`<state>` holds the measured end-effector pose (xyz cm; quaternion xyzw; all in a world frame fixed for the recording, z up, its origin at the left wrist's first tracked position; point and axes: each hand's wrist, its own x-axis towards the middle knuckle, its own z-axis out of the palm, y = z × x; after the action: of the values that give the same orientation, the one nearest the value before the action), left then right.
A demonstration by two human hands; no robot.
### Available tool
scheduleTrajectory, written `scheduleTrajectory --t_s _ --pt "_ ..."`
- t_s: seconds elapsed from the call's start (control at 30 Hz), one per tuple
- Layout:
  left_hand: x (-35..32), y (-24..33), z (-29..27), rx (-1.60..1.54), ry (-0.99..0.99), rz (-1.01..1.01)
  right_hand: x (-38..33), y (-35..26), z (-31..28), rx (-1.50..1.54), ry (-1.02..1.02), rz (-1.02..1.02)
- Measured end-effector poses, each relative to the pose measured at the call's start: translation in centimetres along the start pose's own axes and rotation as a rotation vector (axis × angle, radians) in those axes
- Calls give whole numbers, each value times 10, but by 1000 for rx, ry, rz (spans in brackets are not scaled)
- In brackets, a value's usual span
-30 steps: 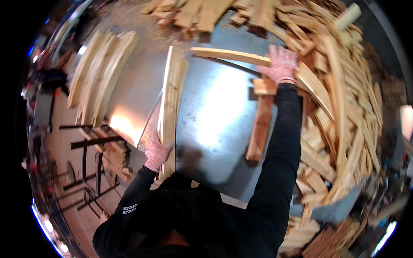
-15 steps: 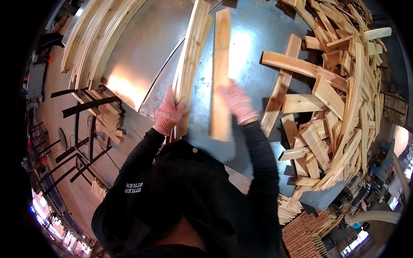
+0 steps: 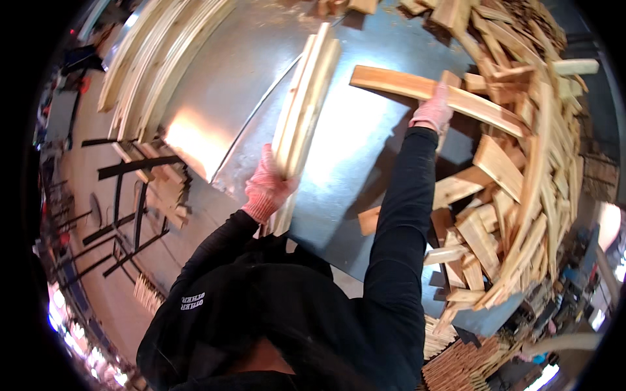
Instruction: The person sorts and stacks wooden planks on a metal table. They pick up planks from a pile, inspect them, and place them into a neat stack on the left side of the table.
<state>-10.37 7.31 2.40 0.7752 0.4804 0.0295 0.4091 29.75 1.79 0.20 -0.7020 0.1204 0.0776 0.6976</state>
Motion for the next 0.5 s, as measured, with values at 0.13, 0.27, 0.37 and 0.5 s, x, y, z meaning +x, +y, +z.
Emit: scheduleTrajectory --t_s 0.13,0.27,0.37,0.5 --pt "0 -25 -23 135 112 64 -94 -11 -1 268 -160 179" --pt "10 -63 -57 239 167 335 -172 54 -80 -468 -365 55" --pt "6 -77 -55 179 24 211 -247 94 -58 -1000 -656 -214" --pt "-14 -33 -40 464 -77 80 -271 51 -26 -757 -597 -468"
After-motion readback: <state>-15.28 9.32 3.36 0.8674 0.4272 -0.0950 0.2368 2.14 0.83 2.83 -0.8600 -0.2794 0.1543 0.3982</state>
